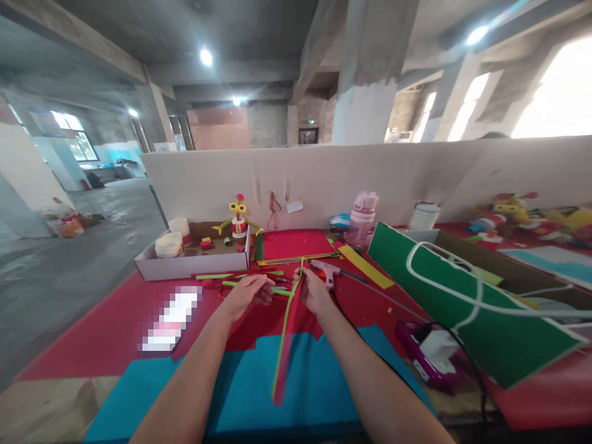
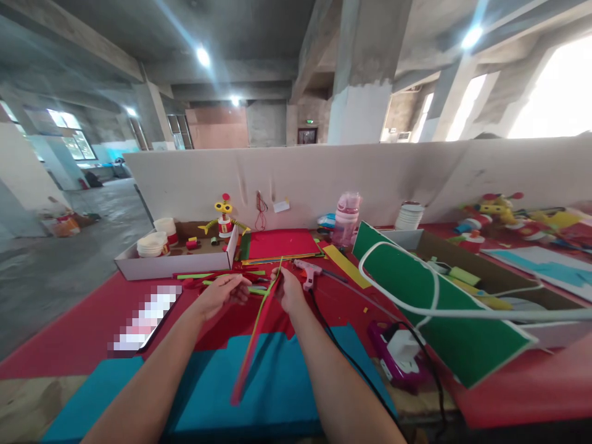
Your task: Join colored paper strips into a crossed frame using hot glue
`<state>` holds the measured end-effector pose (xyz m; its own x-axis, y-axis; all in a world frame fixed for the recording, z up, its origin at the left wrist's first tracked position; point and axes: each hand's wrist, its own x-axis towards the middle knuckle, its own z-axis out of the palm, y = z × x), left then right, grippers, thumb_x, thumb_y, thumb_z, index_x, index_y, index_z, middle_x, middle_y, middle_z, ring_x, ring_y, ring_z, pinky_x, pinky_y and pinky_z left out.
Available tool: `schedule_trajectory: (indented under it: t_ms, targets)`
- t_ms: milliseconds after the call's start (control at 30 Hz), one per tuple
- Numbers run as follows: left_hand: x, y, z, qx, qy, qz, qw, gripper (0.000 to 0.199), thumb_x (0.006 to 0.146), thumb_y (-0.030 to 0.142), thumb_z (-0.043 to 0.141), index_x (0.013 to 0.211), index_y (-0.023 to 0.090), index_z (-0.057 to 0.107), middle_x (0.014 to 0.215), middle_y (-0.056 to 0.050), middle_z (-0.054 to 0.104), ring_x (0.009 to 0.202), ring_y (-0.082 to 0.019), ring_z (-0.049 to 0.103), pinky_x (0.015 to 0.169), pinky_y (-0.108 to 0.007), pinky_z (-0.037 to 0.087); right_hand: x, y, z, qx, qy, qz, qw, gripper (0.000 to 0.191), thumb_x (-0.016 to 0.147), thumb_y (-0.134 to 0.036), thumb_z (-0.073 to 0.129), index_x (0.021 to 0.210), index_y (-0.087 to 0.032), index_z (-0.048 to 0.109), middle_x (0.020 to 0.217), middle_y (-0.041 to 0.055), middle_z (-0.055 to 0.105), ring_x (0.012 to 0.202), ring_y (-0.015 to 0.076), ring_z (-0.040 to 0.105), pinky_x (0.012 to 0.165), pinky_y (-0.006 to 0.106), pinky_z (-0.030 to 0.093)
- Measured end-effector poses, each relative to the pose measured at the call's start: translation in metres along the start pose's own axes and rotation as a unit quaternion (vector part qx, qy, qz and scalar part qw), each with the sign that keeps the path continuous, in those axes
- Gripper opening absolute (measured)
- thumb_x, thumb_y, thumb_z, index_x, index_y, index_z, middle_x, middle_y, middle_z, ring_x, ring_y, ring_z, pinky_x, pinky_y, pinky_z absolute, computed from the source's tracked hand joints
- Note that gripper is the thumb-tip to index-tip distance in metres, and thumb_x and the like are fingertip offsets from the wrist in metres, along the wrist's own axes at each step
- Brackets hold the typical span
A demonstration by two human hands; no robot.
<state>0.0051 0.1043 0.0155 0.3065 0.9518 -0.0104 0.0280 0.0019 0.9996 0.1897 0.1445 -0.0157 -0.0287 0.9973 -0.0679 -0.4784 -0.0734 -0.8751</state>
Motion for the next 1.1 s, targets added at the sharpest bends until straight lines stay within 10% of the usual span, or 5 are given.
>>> schedule_trajectory:
  t_ms: [267,500,700,833,1100]
  targets:
    - [0.014,-0.023,0.012,0.100,0.084,0.105,0.986,0.034,0.073,0.045,0.065,0.087,0.015,0.072,0.080,-0.004,0.070,0.082,-0.019,0.061,0.079,-0.029,0.046,-0.013,0.031,0.020,-0.119,-0.102,0.002,0.988,0.026,0.074,-0.044,0.062,0.069,-0.019,0.055,0.049,-0.0061,0.051,0.042,0.0102,0.046,0.042,0.022,0.041]
    - [0.022,-0.035,0.008,-0.028,0.154,0.080,0.984,0.025,0.067,0.035,0.070,0.076,0.012,0.067,0.069,-0.003,0.066,0.064,-0.013,0.058,0.062,-0.024,0.046,-0.010,0.030,0.016,-0.200,-0.123,-0.032,0.972,0.038,0.082,-0.053,0.049,0.073,-0.017,0.058,0.059,-0.0011,0.057,0.048,0.0105,0.051,0.052,0.026,0.047]
    - [0.024,-0.031,0.001,-0.138,0.145,0.037,0.979,0.034,0.068,0.037,0.070,0.090,0.012,0.060,0.065,-0.002,0.064,0.042,-0.006,0.044,0.038,-0.017,0.031,-0.013,0.016,0.011,-0.527,-0.005,-0.245,0.814,0.043,0.091,-0.048,0.036,0.077,-0.019,0.065,0.082,0.0065,0.065,0.084,0.0180,0.061,0.077,0.027,0.043]
    - [0.024,-0.032,0.000,-0.121,0.115,0.030,0.986,0.036,0.071,0.044,0.065,0.084,0.011,0.058,0.060,-0.003,0.062,0.039,-0.006,0.042,0.035,-0.018,0.029,-0.010,-0.005,-0.011,-0.570,0.063,-0.277,0.771,0.040,0.093,-0.044,0.035,0.081,-0.019,0.064,0.084,0.0059,0.067,0.083,0.0174,0.062,0.077,0.026,0.043]
    - [0.021,-0.033,0.005,-0.087,0.078,0.005,0.993,0.029,0.080,0.041,0.057,0.085,0.013,0.054,0.057,-0.003,0.063,0.039,-0.009,0.047,0.037,-0.020,0.036,0.011,-0.048,-0.085,-0.698,0.204,-0.045,0.685,0.040,0.080,-0.040,0.054,0.103,-0.009,0.063,0.102,0.0209,0.066,0.094,0.0297,0.064,0.073,0.033,0.047]
